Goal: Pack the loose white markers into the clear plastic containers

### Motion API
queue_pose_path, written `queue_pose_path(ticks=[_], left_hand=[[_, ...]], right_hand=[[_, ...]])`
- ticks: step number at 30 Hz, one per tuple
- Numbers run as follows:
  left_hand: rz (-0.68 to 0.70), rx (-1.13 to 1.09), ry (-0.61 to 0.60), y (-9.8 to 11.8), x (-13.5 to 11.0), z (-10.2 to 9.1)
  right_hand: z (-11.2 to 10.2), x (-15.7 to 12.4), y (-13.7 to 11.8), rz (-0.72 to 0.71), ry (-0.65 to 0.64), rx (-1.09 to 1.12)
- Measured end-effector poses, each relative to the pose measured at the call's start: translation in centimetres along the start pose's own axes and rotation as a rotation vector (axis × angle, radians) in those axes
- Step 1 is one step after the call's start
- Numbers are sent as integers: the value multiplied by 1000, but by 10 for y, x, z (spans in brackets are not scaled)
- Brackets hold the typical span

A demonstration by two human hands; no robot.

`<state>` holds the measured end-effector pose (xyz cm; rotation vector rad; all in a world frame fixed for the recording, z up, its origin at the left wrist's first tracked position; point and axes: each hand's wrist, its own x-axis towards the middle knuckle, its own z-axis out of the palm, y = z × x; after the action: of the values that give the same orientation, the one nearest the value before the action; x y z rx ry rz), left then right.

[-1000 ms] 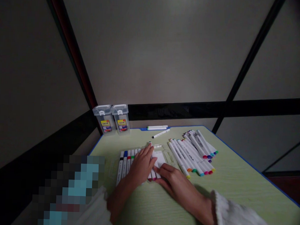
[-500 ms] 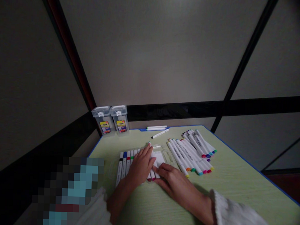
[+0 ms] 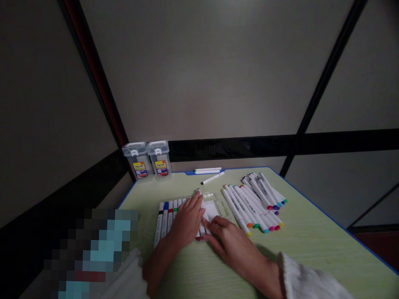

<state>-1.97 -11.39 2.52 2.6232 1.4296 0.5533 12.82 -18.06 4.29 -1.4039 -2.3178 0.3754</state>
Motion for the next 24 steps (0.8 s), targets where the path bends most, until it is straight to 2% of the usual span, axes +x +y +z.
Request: queue_pose_path(ticks=[5, 15, 24], left_hand=[[32, 5, 22, -3, -1, 3], [-7, -10, 17, 0, -1, 1], [7, -31, 60, -1, -1, 4]], right_hand=[[2, 4, 4, 67, -8, -95], [5, 3, 0, 61, 39, -88], [3, 2, -1, 20, -6, -42]])
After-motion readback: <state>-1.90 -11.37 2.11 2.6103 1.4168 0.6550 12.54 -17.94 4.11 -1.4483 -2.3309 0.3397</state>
